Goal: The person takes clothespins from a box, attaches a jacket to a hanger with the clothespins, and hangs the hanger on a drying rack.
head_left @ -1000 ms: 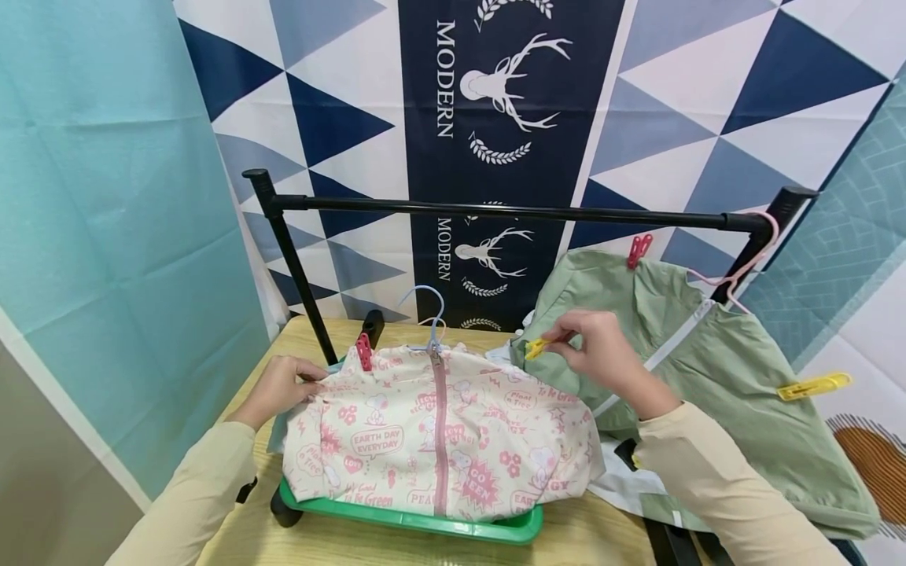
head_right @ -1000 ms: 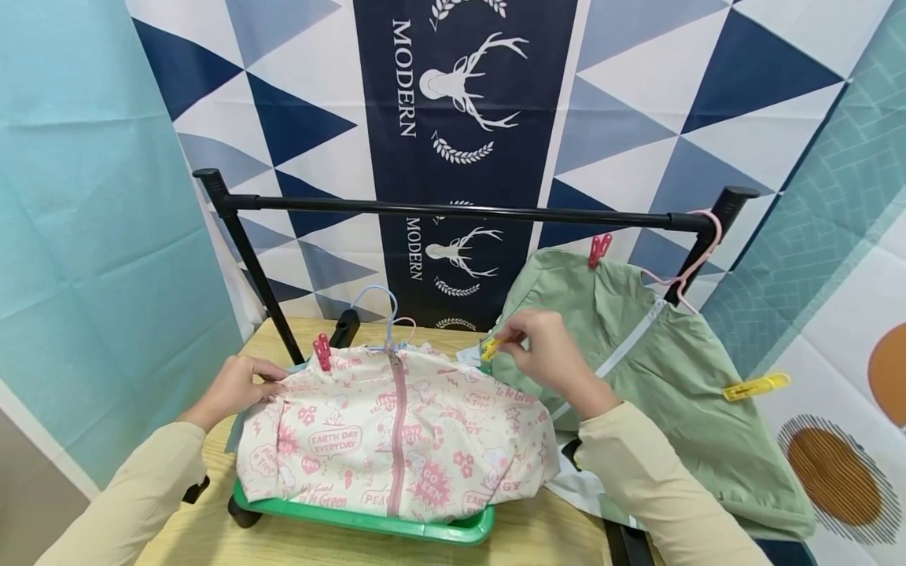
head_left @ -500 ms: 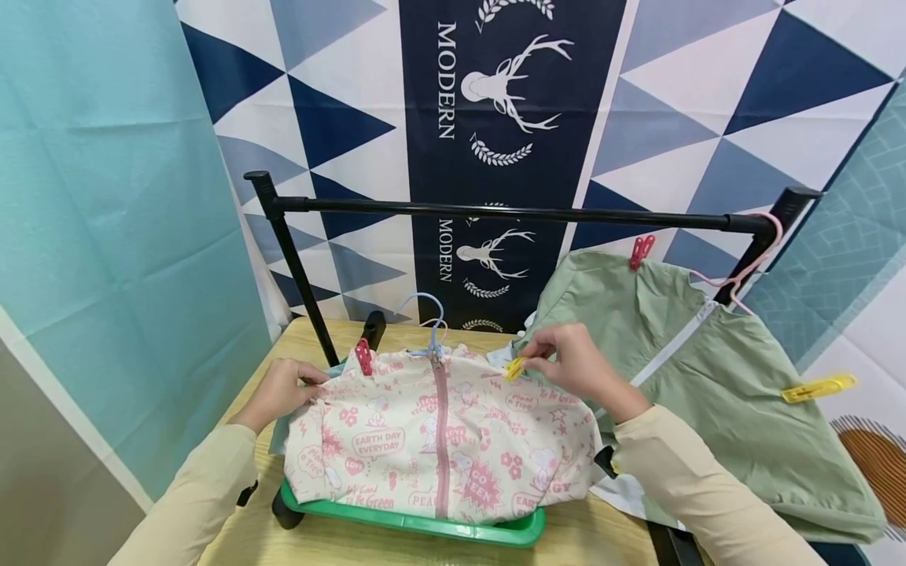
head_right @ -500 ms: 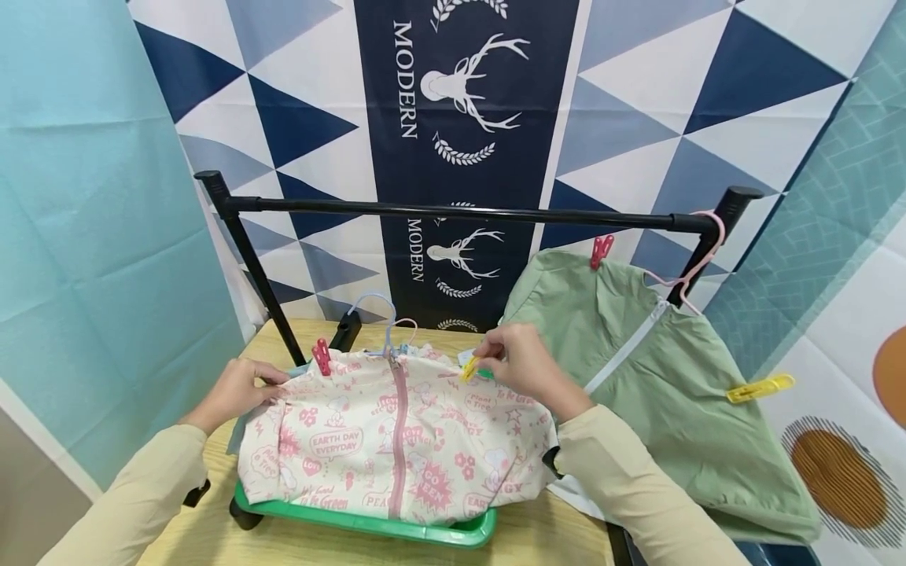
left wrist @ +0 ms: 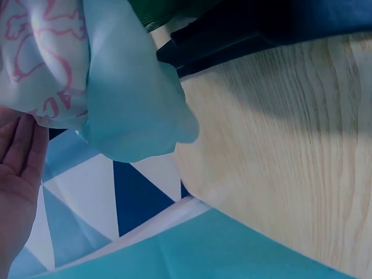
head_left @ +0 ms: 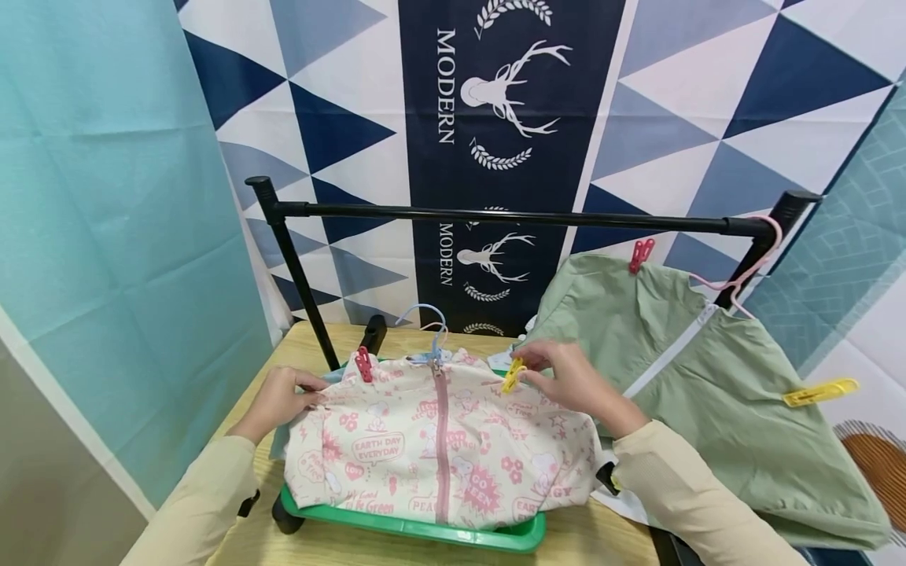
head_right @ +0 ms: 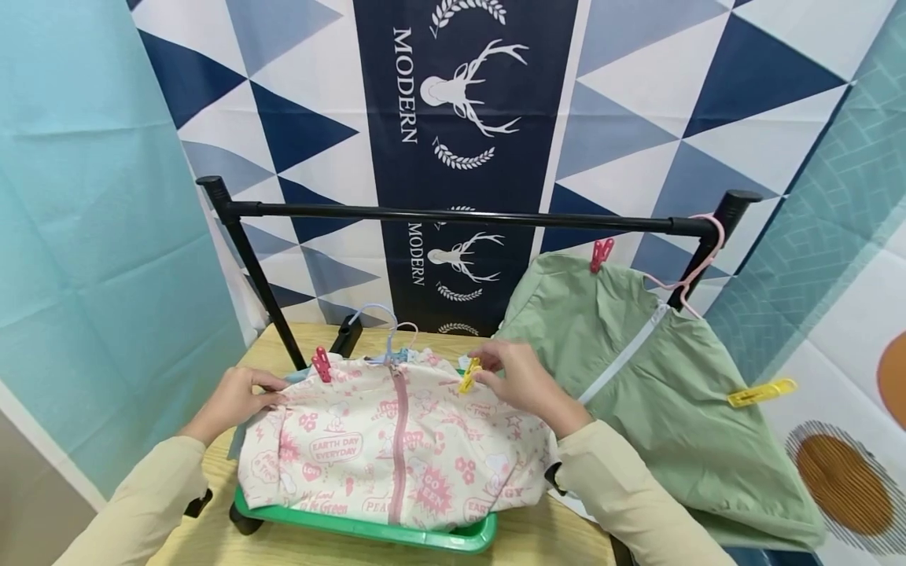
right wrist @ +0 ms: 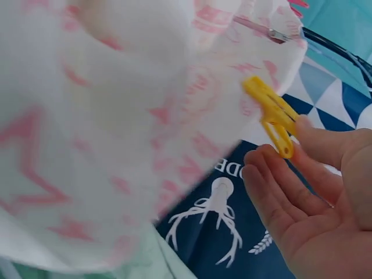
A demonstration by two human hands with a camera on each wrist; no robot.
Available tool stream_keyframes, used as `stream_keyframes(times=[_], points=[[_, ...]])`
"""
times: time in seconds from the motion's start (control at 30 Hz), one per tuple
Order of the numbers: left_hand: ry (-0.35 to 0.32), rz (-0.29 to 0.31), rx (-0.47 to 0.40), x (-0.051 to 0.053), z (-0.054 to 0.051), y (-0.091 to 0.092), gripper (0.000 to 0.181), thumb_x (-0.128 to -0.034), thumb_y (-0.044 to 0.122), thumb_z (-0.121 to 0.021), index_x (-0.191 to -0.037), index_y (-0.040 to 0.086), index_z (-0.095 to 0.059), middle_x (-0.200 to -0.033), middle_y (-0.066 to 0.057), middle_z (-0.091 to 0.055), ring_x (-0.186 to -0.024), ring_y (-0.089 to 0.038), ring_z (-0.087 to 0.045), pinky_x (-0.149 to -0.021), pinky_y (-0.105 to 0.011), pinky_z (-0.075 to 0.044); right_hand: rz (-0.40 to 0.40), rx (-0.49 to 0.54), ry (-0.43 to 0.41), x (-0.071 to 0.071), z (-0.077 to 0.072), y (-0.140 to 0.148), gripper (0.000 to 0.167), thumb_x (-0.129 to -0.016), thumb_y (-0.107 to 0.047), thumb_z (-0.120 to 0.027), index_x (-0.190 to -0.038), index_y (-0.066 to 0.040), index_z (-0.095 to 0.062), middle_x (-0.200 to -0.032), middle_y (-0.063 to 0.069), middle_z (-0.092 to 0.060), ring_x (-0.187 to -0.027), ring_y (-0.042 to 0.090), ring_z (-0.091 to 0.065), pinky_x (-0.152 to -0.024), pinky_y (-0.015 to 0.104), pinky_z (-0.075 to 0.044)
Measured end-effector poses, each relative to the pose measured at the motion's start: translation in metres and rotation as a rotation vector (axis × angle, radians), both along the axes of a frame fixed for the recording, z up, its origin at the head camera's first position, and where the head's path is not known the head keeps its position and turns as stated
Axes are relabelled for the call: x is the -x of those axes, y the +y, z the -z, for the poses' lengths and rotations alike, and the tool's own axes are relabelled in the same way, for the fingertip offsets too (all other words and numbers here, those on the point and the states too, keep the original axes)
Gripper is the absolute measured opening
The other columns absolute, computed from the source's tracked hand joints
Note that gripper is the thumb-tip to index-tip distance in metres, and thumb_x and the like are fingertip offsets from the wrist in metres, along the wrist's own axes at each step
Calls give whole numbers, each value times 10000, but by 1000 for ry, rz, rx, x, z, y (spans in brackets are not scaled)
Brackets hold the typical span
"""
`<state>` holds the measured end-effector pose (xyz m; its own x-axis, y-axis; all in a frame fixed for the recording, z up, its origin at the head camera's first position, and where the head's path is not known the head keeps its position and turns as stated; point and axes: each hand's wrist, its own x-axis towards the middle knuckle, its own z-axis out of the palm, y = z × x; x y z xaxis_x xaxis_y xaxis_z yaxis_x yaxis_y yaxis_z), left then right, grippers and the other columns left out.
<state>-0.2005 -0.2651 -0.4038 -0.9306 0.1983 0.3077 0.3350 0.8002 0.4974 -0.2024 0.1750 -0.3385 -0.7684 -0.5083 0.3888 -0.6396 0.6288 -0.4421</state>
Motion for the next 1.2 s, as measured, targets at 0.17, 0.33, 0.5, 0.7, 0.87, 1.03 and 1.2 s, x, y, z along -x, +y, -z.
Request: stream_keyframes(times=[0.17, 0.33, 0.5, 0.7, 0.87, 1.03, 1.2], points=[[-37, -9, -29, 1, 8, 3, 133, -799, 24, -742, -919, 58, -789, -903, -127, -759, -838, -257, -703, -800, -476, -568, 36, -5, -46, -4, 20, 8, 501, -878, -101, -690, -1331, 18, -513, -1008, 138, -711, -889, 254, -700, -763, 352, -591], [-11, -20, -53, -3, 14, 4, 147, -793, -7, -736, -926, 34, -782, -915, -154, -755, -825, -269, -705, -784, -480, -572, 117, 59, -39, -6, 42, 12, 221, -894, -108, -669, -1096, -20, -677, -949, 89, -733, -800, 141, -681, -689, 241, -563], [22, -44, -57, -7, 16, 1, 145, -789, 9, -745, -927, 35, -783, -892, -142, -759, -789, -244, -703, -757, -458, -578, 179, 173, 15, -7, 57, 9, 72, -863, -107, -702, -905, -89, -758, -870, 54, -750, -744, 81, -652, -646, 192, -521], [52, -50, -52, -8, 15, -2, 116, -773, 22, -765, -885, 39, -789, -847, -128, -759, -735, -208, -700, -708, -410, -584, 218, 251, 4, -8, 70, 5, 89, -836, -95, -729, -906, -78, -781, -886, 72, -757, -796, 183, -699, -663, 198, -542], [60, -49, -37, -8, 13, 6, 108, -761, 2, -768, -859, 42, -791, -813, -113, -757, -714, -199, -691, -698, -408, -579, 238, 286, -102, -10, 81, 14, 121, -853, -126, -718, -940, -70, -782, -932, 102, -753, -791, 92, -670, -638, 171, -517], [22, -37, -14, -6, 12, 9, 105, -774, 15, -762, -866, 56, -792, -815, -101, -757, -734, -207, -689, -699, -395, -576, 267, 275, -124, -14, 87, 18, 130, -847, -120, -722, -947, -60, -781, -951, 111, -753, -835, 179, -691, -667, 176, -523], [-21, -43, 23, -9, 8, 2, 100, -777, 13, -756, -858, 58, -791, -797, -92, -754, -728, -182, -678, -678, -357, -567, 225, 281, -123, -9, 86, 11, 153, -862, -149, -710, -966, -60, -777, -964, 121, -754, -885, 252, -704, -722, 206, -546]])
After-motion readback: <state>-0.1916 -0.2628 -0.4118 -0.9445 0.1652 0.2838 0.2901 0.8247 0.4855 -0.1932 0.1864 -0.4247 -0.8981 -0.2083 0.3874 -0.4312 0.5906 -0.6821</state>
